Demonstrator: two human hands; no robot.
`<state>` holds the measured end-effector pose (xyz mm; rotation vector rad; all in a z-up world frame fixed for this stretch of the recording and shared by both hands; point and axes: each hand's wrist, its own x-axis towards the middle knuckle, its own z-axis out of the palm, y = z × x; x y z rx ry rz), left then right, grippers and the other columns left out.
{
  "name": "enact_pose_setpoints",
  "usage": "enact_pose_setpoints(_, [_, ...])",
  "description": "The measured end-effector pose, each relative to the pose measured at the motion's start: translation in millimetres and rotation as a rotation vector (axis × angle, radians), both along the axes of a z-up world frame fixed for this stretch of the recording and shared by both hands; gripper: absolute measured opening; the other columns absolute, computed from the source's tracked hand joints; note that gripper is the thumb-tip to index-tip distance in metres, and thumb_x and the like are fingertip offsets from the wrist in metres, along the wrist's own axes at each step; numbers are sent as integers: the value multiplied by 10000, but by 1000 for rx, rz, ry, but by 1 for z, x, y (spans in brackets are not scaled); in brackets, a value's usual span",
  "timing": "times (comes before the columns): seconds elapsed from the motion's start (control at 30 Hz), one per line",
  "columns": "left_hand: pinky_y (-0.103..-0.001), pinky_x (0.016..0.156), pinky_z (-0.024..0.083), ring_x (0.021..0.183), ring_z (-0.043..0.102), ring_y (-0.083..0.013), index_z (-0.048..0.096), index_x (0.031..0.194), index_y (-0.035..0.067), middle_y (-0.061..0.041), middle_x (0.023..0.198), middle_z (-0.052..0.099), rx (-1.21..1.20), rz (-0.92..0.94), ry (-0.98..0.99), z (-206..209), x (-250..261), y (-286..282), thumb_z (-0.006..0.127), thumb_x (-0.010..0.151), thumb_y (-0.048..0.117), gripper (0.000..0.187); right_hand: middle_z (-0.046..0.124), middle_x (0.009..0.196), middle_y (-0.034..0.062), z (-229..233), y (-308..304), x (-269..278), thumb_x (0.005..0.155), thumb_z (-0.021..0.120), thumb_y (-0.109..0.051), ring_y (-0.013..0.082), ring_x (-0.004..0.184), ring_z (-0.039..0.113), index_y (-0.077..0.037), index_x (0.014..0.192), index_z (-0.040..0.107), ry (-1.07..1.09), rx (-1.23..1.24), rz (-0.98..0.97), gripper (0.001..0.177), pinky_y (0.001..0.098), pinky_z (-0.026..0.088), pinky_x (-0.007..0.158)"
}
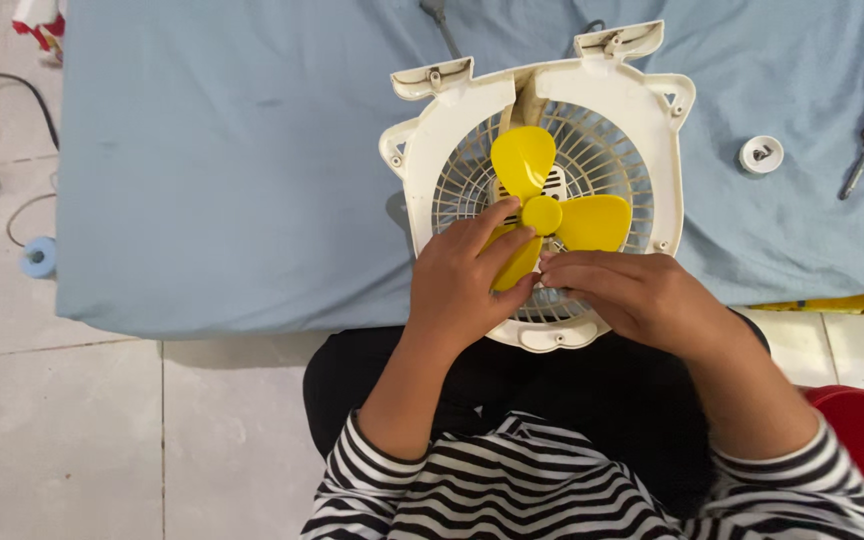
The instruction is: The person reassembles an electric fan by attaching the yellow fan blades to the motor hub and securing them with a screw and cap. The person uses a screwdriver to tighten the screw and then places the cap over the hub.
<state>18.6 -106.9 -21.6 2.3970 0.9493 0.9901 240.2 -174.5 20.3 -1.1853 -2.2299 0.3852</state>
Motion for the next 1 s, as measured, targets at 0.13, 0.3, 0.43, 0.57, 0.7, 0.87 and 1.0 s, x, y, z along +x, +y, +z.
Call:
enact_pose_setpoints(0.13, [-382, 859, 558, 1013, 686, -215, 743, 1177, 145, 11, 1402, 593, 0, 5, -20, 4, -1, 0, 838, 769, 270, 437, 742, 1188, 15, 10, -3, -2, 785, 712, -25, 272, 1044, 724, -108, 1172, 675, -144, 30, 5, 398, 378, 591, 929])
enact_pose_setpoints(0.3, [-465, 1006, 410, 1213, 569, -269, 748, 1166, 150, 12, 1378, 578, -35, -58, 16, 13, -7, -6, 829, 763, 309, 441, 715, 1269, -38, 25, -6, -2, 754, 679, -29, 203, 1236, 639, -161, 1127, 688, -303, 63, 10, 396, 468, 470, 1088])
enact_pose_setpoints(0.43, [-470, 1134, 342, 1319, 472, -269, 748, 1210, 165, 23, 1358, 584, -46, -149, 40, 17, -1, -4, 801, 789, 291, 443, 697, 1295, -39, 26, -6, 2, 748, 676, -27, 199, 1362, 540, -176, 1132, 684, -323, 78, -1, 412, 515, 386, 1149])
enact_pose_setpoints(0.57, [-447, 1090, 333, 1259, 462, -250, 757, 1170, 158, 28, 1292, 593, -195, -279, 1, 13, 14, 3, 790, 796, 267, 391, 721, 1284, -45, 15, -11, 11, 771, 705, -64, 235, 1349, 584, -196, 1125, 692, -231, 110, -61, 378, 475, 409, 1108])
enact_pose_setpoints(0.7, [-428, 1054, 313, 1180, 451, -230, 778, 1156, 190, 37, 1234, 589, -290, -348, 58, 8, 17, 6, 768, 824, 244, 337, 674, 1120, 54, -10, -13, 11, 745, 762, -148, 328, 1155, 600, -222, 1079, 756, 48, 166, -120, 342, 424, 440, 1015])
enact_pose_setpoints(0.87, [-412, 1041, 308, 1141, 435, -224, 793, 1191, 225, 51, 1229, 586, -258, -341, 78, 3, 17, 5, 754, 841, 206, 352, 667, 956, 33, -42, -12, -4, 716, 896, -208, 200, 874, 659, -197, 1026, 803, 203, 224, -286, 323, 330, 521, 764])
enact_pose_setpoints(1.0, [-414, 1040, 299, 1153, 438, -220, 791, 1161, 206, 54, 1218, 578, -254, -364, 61, 1, 16, 6, 793, 808, 217, 353, 700, 941, 32, -47, -16, -6, 727, 900, -154, 177, 862, 714, -140, 1029, 774, 298, 220, -256, 328, 283, 577, 730])
